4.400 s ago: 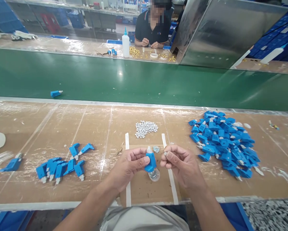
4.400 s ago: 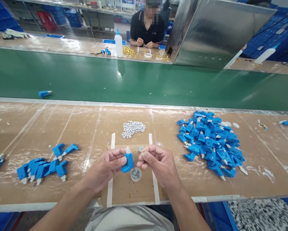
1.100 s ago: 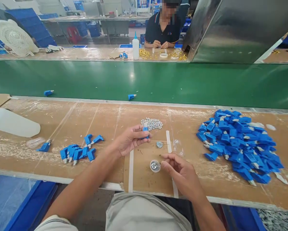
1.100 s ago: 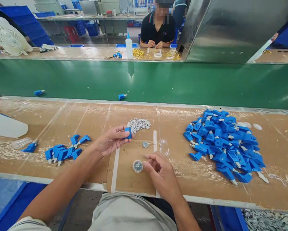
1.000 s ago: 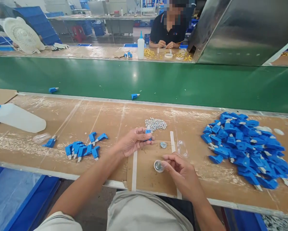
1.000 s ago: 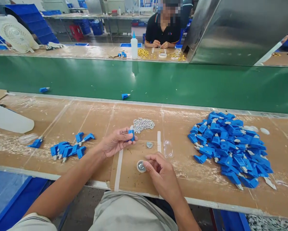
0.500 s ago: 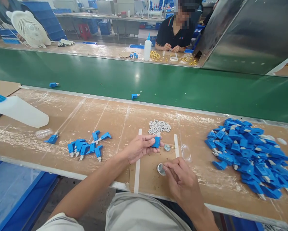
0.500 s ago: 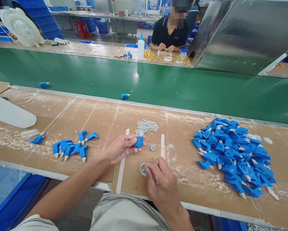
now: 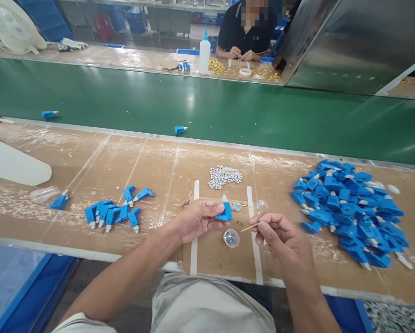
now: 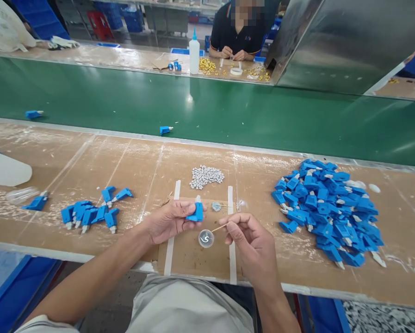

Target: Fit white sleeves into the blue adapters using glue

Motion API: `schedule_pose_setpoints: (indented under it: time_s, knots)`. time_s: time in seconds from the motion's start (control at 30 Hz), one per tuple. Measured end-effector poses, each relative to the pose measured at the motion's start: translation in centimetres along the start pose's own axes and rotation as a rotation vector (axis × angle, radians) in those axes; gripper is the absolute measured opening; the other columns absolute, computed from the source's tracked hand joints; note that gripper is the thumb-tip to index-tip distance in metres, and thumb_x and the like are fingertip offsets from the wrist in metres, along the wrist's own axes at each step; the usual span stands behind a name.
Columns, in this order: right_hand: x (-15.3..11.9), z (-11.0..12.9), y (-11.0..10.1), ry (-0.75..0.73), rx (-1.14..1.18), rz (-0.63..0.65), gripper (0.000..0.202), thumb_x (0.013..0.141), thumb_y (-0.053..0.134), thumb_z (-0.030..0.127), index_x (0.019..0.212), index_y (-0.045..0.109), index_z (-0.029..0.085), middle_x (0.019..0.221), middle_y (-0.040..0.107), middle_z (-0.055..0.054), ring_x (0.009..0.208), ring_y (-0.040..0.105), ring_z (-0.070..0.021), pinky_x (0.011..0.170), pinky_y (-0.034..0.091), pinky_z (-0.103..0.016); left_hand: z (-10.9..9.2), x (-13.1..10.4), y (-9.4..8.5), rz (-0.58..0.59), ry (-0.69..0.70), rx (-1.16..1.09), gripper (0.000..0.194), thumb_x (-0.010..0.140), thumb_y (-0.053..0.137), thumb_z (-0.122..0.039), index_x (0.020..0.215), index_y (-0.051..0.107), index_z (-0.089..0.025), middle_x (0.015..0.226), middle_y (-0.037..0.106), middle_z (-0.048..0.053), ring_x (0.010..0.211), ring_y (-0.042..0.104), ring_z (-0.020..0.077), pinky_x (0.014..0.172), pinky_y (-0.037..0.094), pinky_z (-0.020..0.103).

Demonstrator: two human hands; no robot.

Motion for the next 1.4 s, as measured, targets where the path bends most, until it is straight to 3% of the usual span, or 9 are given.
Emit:
schedule_pose_setpoints:
  time_s: [0.13, 0.33, 0.8, 1.07, 1.2, 1.33, 1.4]
  knots:
    - [0.7, 2.6, 0.1, -0.12, 0.076, -0.117, 0.006, 0.098, 0.067, 0.028, 0.097, 0.067, 0.022, 0.099, 0.069, -0.005, 0.071, 0.062, -0.0152, 0.064, 0.051, -0.027, 0.5, 0.1, 0.6, 0.048, -0.049, 0.022, 0.038, 0.07, 0.089, -0.035, 0.09, 0.077, -0.006, 0.078, 0.07, 0.006, 0.072, 0.068, 0.0107, 0.065, 0.052, 0.015]
    - [0.9, 5.4, 1.7, -0.263, -0.088, -0.186, 0.002, 0.098, 0.066, 0.023, 0.097, 0.066, 0.022, 0.098, 0.071, -0.004, 0.07, 0.064, -0.0147, 0.068, 0.055, -0.028, 0.5, -0.2, 1.4, 0.105, -0.058, 0.038, 0.035, 0.071, 0.088, -0.038, 0.076, 0.073, -0.007, 0.075, 0.066, 0.005, 0.065, 0.061, 0.0075, 0.064, 0.05, 0.015]
    - [1.1, 4.7, 2.9, -0.287, -0.192, -0.126, 0.003, 0.1, 0.062, 0.02, 0.1, 0.065, 0.021, 0.098, 0.071, -0.003, 0.069, 0.066, -0.0133, 0.068, 0.056, -0.027, 0.7, -0.4, 1.4, 0.125, -0.064, 0.056, 0.033, 0.073, 0.086, -0.039, 0.073, 0.071, -0.009, 0.072, 0.063, 0.004, 0.068, 0.062, 0.0098, 0.066, 0.05, 0.017]
    - [0.0, 6.2, 3.8, -0.576, -0.354, -0.077, 0.017, 0.097, 0.058, 0.005, 0.104, 0.059, 0.021, 0.091, 0.069, -0.003, 0.09, 0.067, -0.0206, 0.081, 0.055, -0.038, 0.7, -0.3, 1.2, 0.122, -0.047, 0.097, 0.034, 0.073, 0.086, -0.04, 0.082, 0.075, -0.009, 0.076, 0.064, 0.005, 0.07, 0.058, 0.0103, 0.065, 0.047, 0.02]
    - [0.1, 5.5, 4.0, -0.497, -0.282, -0.055, 0.014, 0.098, 0.057, 0.008, 0.102, 0.06, 0.021, 0.089, 0.067, -0.002, 0.085, 0.067, -0.0196, 0.077, 0.055, -0.036, 1.1, -0.3, 1.0, 0.127, -0.057, 0.091, 0.034, 0.073, 0.086, -0.039, 0.081, 0.075, -0.008, 0.074, 0.064, 0.005, 0.068, 0.058, 0.0097, 0.065, 0.047, 0.02]
    - [0.6, 5.0, 2.1, -0.347, -0.162, -0.168, 0.006, 0.099, 0.061, 0.016, 0.102, 0.062, 0.021, 0.102, 0.068, -0.005, 0.07, 0.065, -0.0164, 0.066, 0.054, -0.033, 1.0, -0.2, 0.6, 0.107, -0.048, 0.051, 0.031, 0.075, 0.085, -0.036, 0.084, 0.075, -0.008, 0.076, 0.065, 0.004, 0.066, 0.058, 0.0079, 0.065, 0.048, 0.018]
    - [0.6, 4.7, 1.4, -0.298, -0.169, -0.169, 0.002, 0.098, 0.063, 0.022, 0.097, 0.064, 0.021, 0.105, 0.066, -0.006, 0.076, 0.065, -0.0187, 0.067, 0.052, -0.033, 0.7, -0.1, 0.3, 0.065, -0.031, 0.004, 0.032, 0.074, 0.086, -0.033, 0.09, 0.076, -0.007, 0.078, 0.066, 0.004, 0.066, 0.059, 0.0072, 0.064, 0.049, 0.015]
Point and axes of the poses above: each hand's wrist, its own x-axis towards the middle knuckle, its own y-axis out of the palm, z = x × y, the point moved 8 cm from there along x, towards the middle knuckle
